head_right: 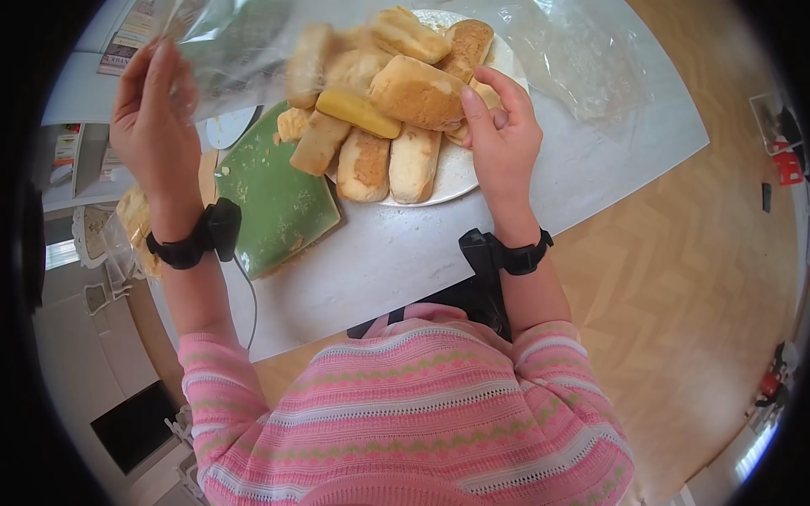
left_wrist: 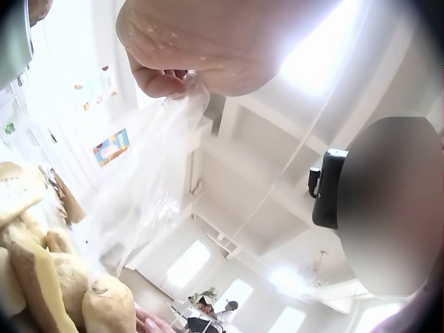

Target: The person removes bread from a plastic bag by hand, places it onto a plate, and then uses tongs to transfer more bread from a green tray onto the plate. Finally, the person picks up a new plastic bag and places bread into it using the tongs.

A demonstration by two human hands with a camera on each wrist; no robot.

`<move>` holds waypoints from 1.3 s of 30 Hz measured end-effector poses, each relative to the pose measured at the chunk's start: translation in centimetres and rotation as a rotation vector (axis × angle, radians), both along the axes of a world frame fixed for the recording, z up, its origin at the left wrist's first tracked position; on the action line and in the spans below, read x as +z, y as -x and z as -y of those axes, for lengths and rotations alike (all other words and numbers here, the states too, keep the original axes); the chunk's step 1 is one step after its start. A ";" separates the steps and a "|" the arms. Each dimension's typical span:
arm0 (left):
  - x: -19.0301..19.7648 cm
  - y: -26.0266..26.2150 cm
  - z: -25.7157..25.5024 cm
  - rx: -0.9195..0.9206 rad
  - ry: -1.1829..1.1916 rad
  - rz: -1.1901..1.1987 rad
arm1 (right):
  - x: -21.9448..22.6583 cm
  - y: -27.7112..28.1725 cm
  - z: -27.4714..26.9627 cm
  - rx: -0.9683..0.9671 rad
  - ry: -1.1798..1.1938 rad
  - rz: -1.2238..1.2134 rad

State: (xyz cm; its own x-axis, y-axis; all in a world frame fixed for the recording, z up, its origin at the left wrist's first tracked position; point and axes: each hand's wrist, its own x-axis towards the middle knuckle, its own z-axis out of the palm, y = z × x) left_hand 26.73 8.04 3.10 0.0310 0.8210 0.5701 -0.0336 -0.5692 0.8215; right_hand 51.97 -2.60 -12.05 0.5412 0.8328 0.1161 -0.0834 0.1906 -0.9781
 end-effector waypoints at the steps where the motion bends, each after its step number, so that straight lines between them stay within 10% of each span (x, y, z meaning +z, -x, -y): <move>1: 0.0 0.7 -0.1 0.050 -0.013 0.071 | 0.0 0.1 0.0 0.004 -0.001 0.001; 16: -6.8 5.8 3.9 0.069 0.339 0.350 | 2.6 1.5 2.1 0.008 -0.151 0.009; 25: -9.5 3.3 9.8 -0.247 0.443 0.538 | 5.7 7.1 3.6 0.634 -0.129 -0.037; 39: -11.1 5.9 13.3 -0.028 0.538 0.523 | 5.2 6.5 4.9 0.349 0.068 0.048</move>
